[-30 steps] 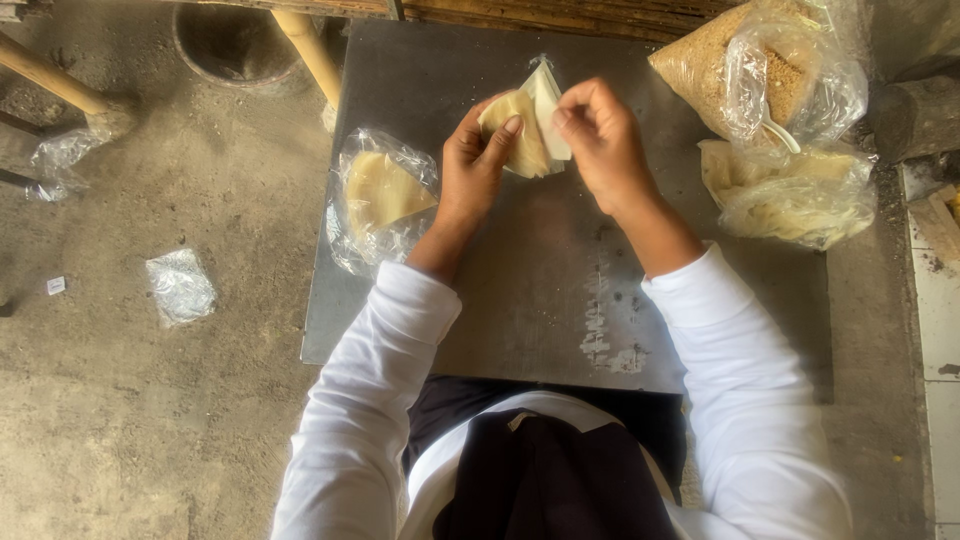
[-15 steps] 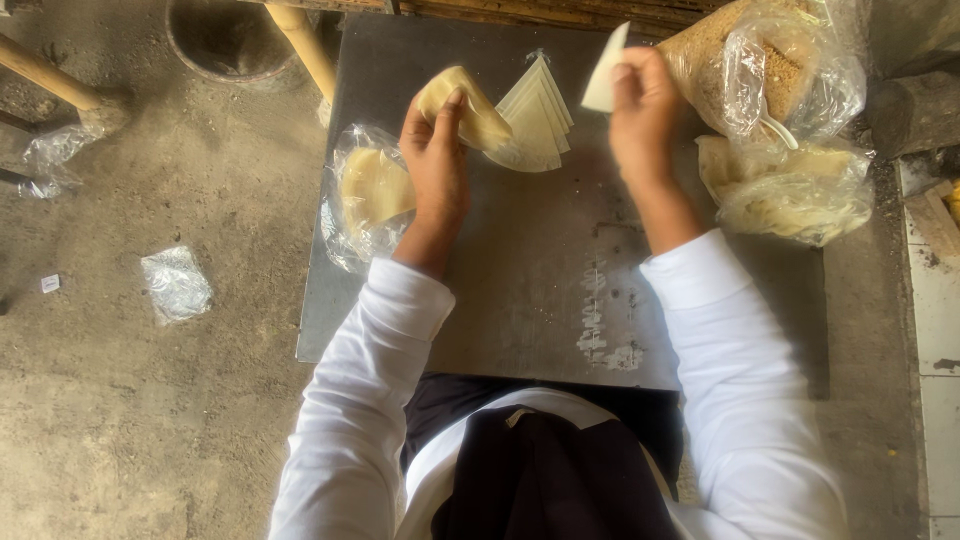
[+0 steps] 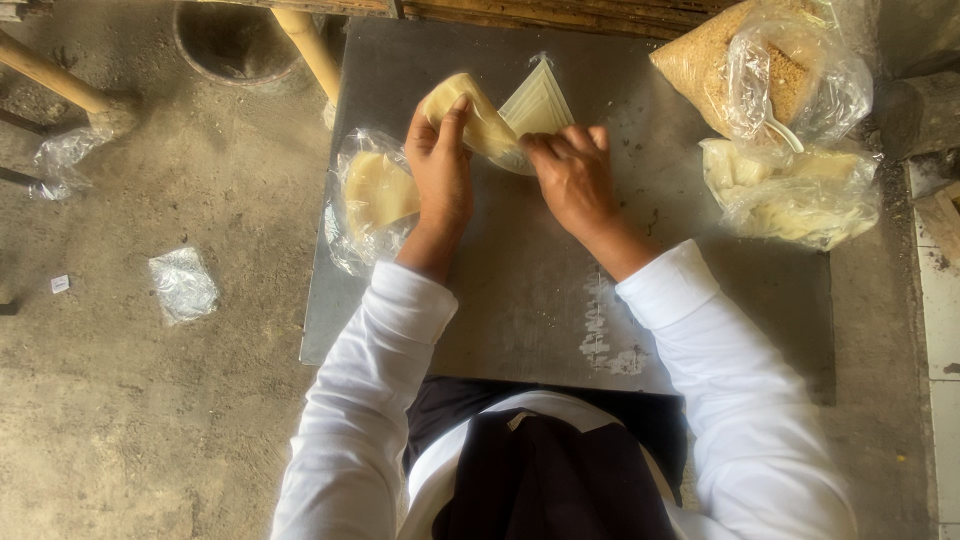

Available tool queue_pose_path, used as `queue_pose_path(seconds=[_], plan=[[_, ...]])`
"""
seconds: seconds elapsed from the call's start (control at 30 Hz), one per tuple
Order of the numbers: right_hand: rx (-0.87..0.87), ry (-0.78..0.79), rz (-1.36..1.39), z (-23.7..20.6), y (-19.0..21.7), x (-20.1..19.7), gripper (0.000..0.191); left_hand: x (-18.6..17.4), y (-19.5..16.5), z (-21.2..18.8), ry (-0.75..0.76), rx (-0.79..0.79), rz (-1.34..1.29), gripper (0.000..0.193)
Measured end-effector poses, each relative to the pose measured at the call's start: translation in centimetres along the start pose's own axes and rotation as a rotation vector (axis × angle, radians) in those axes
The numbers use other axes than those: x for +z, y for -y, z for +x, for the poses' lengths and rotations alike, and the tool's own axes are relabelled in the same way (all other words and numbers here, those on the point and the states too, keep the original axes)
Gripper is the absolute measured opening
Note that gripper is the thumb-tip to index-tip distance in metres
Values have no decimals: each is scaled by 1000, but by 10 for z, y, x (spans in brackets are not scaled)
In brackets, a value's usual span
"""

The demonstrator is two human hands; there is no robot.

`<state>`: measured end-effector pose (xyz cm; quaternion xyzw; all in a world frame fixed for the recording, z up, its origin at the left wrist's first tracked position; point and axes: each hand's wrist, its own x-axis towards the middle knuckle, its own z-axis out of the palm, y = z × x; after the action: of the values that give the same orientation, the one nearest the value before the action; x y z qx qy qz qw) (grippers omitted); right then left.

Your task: The person separates thin triangular pastry sheets from a stack and arranges them on a metal table. They then scoop a grain-based filling into a sheet and fold it into a triangular samosa shape.

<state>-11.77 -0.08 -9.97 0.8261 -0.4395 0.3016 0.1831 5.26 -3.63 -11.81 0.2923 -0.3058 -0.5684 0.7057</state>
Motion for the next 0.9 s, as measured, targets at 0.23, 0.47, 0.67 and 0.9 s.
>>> queue_pose_path(seconds=[0.23,0.47,0.67,0.9], plan=[[-27,17,20,-9,3,5,13,-2,2,3,9,6,-15,24],[-28,56,37,-13,7,5,11,-4,3,3,16,10,-21,25],[-60,38,59,-14,7,5,11,-3,2,2,3,-16,12,27],[278,-45,464,0,-6,0,11,2,5,0,87,-28,66,30]])
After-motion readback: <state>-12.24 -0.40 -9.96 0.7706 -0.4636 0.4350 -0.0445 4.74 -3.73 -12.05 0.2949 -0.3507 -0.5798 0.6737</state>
